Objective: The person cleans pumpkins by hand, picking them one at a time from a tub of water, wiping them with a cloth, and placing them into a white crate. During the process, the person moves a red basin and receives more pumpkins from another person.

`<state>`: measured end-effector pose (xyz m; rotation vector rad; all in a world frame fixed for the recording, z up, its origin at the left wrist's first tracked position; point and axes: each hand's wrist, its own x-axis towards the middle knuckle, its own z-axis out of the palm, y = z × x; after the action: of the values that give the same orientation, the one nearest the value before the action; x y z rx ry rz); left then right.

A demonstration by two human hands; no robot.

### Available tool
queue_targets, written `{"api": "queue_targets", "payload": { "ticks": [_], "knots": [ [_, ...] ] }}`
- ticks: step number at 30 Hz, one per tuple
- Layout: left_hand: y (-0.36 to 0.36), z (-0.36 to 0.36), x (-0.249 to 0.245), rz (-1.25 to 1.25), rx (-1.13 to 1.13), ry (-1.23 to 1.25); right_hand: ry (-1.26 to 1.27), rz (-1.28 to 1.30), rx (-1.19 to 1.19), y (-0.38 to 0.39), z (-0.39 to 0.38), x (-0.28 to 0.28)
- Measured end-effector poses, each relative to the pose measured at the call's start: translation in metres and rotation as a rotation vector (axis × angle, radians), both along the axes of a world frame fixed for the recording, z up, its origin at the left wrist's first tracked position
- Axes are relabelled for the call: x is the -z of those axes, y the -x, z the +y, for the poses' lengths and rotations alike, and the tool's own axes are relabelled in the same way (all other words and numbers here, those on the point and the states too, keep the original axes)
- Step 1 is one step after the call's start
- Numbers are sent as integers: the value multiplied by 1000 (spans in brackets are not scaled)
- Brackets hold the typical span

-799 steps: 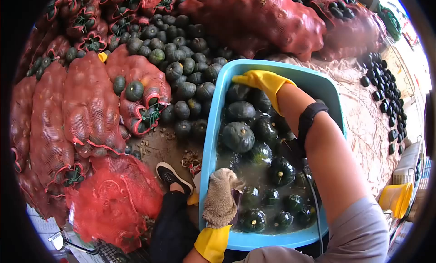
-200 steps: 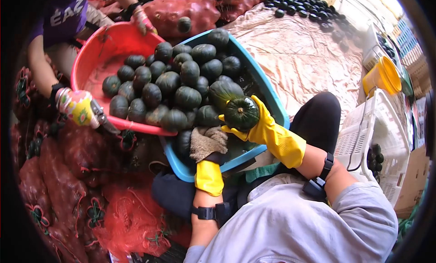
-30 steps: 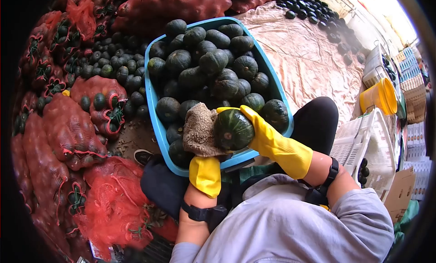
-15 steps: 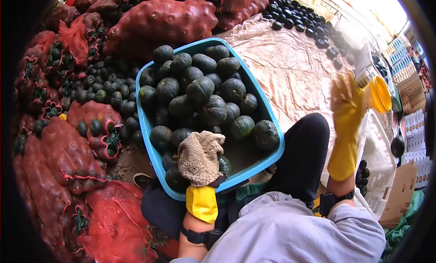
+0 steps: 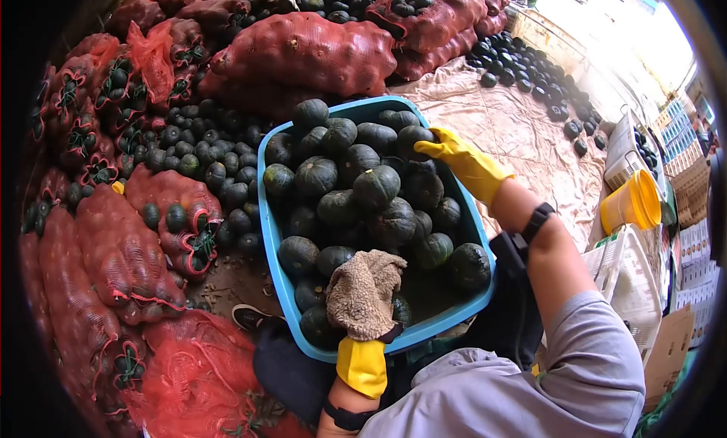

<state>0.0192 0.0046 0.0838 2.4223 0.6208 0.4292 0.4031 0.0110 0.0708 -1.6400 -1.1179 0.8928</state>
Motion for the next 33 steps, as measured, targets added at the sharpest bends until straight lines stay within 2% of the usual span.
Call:
{"api": "queue_targets", "payload": {
  "ticks": [1, 2, 3, 5, 7, 9, 10, 11, 12, 13, 14, 15, 16, 18, 21, 25, 26, 28, 29, 30, 32, 33],
  "knots": [
    [-2, 0, -1, 9, -1, 8, -135, 423, -44, -1, 2, 22],
    [-4, 2, -1, 7, 9, -44, -171, 530, -14, 2, -10, 23],
    [-5, 4, 0, 10, 22, -94, -207, 640, 21, 33, -30, -6],
    [-5, 3, 16, -130, 2, 17, -235, 804, 68, 76, -59, -42],
    [-5, -1, 18, -219, -29, 144, -216, 911, 78, 103, -78, -53],
    [-4, -2, 11, -260, -21, 115, -301, 1376, -28, 132, -101, -43],
    [-3, -2, 4, -230, 9, -14, -345, 1614, -84, 151, -117, -35],
    [-3, -1, -2, -178, 26, -163, -307, 1686, -86, 170, -124, -25],
    [0, -2, -4, -122, 49, -470, -267, 1760, -87, 185, -130, -16],
    [1, -8, -1, -3, -59, -235, -331, 1757, -37, 197, -139, -17],
    [0, -9, -3, -145, -14, -285, -396, 1756, 16, 211, -150, -21],
    [0, -8, 4, -37, 7, -282, -461, 1751, 69, 221, -157, -25],
    [1, -6, 11, 67, 26, -277, -337, 1799, 218, 226, -160, -27],
    [4, -11, -2, -51, 66, -382, -375, 1911, 132, 233, -167, -12],
    [7, -10, -4, 0, 98, -454, -337, 1858, 356, 246, -168, -18],
    [11, -18, -8, -83, 0, -336, -256, 1434, 391, 253, -160, -8],
    [14, -21, -10, -156, -53, -264, -310, 1453, 132, 248, -166, 4],
    [20, -29, -17, -326, -168, -99, -115, 1056, 17, 255, -169, -28],
    [22, -30, -21, -390, -209, -37, -125, 892, -30, 254, -171, -32],
    [23, -32, -23, -439, -238, 17, -57, 747, 128, 257, -169, -26],
    [25, -32, -24, -401, -251, 69, -51, 633, 104, 253, -161, -25],
    [27, -30, -18, -245, -242, 112, -90, 589, 122, 253, -157, -22]
  ]
}}
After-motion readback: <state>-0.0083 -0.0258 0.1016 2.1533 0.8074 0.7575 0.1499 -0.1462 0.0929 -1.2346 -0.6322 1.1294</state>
